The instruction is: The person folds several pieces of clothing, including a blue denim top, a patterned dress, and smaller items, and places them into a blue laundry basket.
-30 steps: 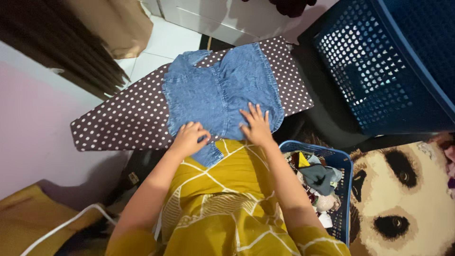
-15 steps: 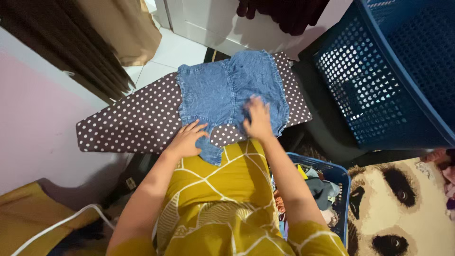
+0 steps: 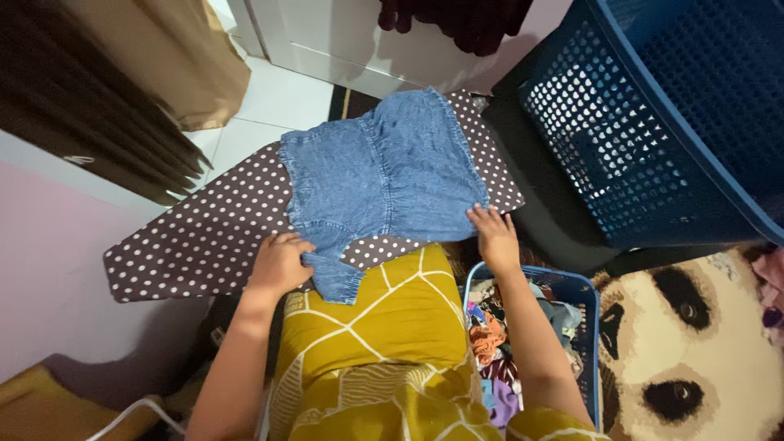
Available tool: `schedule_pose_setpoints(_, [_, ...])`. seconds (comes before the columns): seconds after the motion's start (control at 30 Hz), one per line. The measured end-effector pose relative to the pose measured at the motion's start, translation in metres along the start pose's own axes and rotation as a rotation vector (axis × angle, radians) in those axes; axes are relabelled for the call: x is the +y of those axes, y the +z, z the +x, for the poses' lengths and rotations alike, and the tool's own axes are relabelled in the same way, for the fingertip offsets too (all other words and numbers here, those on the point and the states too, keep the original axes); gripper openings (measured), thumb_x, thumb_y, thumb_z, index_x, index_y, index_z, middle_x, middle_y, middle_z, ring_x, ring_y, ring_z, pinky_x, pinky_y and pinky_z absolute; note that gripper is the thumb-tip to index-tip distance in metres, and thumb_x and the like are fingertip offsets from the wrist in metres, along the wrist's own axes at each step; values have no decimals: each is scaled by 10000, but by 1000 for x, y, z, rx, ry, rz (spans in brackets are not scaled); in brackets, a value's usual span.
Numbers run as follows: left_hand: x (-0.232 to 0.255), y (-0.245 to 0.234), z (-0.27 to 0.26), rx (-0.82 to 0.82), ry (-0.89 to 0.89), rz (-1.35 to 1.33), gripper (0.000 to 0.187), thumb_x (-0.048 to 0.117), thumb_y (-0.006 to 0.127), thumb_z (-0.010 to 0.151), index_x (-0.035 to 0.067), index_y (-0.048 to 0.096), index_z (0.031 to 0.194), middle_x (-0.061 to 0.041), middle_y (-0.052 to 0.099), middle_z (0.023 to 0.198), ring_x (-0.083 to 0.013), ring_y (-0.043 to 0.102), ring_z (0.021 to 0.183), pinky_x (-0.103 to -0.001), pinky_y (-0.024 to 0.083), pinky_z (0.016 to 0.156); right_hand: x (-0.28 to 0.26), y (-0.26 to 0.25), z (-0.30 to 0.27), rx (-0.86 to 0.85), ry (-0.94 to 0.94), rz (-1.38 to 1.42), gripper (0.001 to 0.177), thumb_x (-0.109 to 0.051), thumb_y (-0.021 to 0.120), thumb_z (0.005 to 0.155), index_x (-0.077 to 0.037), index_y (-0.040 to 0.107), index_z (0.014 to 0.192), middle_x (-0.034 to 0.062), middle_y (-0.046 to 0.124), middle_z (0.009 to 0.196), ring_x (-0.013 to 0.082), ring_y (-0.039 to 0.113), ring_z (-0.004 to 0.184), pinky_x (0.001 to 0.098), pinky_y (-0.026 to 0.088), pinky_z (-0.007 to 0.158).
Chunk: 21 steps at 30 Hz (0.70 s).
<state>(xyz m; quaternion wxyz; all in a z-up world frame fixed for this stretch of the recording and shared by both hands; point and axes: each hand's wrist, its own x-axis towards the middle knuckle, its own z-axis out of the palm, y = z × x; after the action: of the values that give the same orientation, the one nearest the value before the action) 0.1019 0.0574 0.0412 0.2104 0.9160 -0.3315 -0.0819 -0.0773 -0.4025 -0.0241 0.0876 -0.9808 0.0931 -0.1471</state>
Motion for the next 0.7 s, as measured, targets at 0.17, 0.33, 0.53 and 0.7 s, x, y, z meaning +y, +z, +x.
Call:
schedule_pose_setpoints(0.17, [-5,5,5,-3,-49,-45,361,251,827,664,144,796,1007,-102,723,1209,-266,595,1259,-441,428,1085,36,57,-15,407,414,289,316,-45,515,1041,-210,699,1238,73,707,1391,211,651,1322,502,549,1153])
schedule_pose_setpoints(0.33, [-9,5,9,-16,-71,-41,337,279,815,708,153,789,1019,-106,717,1219,-295,612,1222,-410,496,1025,14,84,-30,131,1107,1501,144,-137,569,1000,-175,689,1070,23,634,886,106,636,761,309,554,726])
schedule_pose_setpoints(0.53, [-5,2,8,-69,-135,-59,324,279,813,728,153,788,1026,-90,691,1280,-289,591,1247,-427,486,1013,13,95,-42,241,849,1018,119,-111,651,970,-66,741,1034,61,696,878,169,608,736,315,491,662])
schedule_pose_setpoints(0.7, [-2,7,3,50,-114,-96,324,264,822,696,141,788,993,-102,694,1260,-294,588,1248,-435,485,1003,18,78,-51,22,1086,1331,108,-180,625,953,-122,660,1038,25,730,949,192,715,835,371,578,666])
